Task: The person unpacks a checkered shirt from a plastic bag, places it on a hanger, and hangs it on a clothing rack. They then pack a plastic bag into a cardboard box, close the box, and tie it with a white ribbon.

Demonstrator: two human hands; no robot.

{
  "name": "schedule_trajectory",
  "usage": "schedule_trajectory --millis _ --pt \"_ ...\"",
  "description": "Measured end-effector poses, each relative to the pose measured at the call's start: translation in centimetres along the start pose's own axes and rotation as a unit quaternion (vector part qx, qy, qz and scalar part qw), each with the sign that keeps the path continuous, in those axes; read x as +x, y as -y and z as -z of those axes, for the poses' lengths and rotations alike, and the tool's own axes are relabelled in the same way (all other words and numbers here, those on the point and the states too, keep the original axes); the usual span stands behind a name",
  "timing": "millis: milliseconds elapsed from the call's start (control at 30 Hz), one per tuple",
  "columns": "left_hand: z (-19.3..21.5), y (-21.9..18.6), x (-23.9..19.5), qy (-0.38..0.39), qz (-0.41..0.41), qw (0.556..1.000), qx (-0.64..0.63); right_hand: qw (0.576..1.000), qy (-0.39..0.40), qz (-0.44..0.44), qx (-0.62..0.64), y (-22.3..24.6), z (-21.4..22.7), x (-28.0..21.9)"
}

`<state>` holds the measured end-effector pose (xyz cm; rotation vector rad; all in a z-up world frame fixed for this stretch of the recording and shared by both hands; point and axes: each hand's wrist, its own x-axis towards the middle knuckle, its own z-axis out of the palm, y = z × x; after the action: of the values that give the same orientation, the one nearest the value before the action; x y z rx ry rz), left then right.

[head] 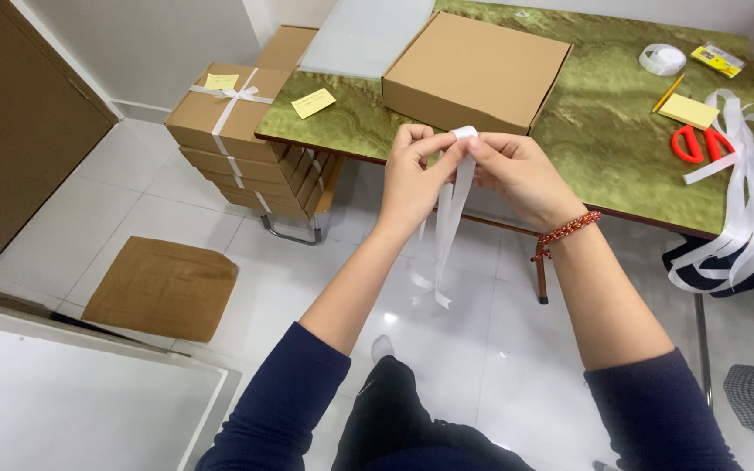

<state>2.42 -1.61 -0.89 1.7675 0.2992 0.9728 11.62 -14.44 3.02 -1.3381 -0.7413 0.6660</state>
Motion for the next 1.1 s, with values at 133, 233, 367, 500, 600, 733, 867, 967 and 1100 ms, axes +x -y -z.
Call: schedule_trajectory --millis 133,233,367,500,600,733,867,967,1100 --pt "1.2 0.5 0.9 0.006 0.018 1.0 -0.02 1.0 0.009 0.004 -0.015 2.2 -1.9 -1.1" --pt "2.2 -0.6 0.6 0.032 0.017 0.995 -0.093 1.0 0.007 0.021 -0.011 2.4 -2.4 -0.6" --pt "3.1 0.6 0.5 0.048 -0.013 0.982 -0.18 0.997 -0.002 0.072 -0.03 3.1 -2.7 -0.1" --pt "3.7 3.7 0.5 0.121 0.025 0.962 -0.242 0.995 0.004 0.099 -0.029 3.8 -2.5 0.7" --pt "4.8 1.5 -0.1 0.209 0.055 0.963 -0.16 0.994 0.021 0.101 -0.031 6.0 -3.3 0.0" --pt "4.6 2.8 -0.6 0.213 0.106 0.968 -0.075 0.994 0.032 0.107 0.008 7.3 -3.4 0.8" --pt "4.7 -1.3 -0.8 0.202 0.204 0.957 -0.034 0.989 0.107 0.104 -0.011 8.6 -2.8 1.8" --pt "4.3 -0.8 -1.6 0.194 0.239 0.951 -0.018 0.995 0.086 0.056 -0.014 9.2 -3.2 2.4" --pt "4.0 -1.1 -2.8 0.226 0.249 0.941 -0.025 0.998 0.037 -0.029 -0.045 10.4 -3.6 2.6"
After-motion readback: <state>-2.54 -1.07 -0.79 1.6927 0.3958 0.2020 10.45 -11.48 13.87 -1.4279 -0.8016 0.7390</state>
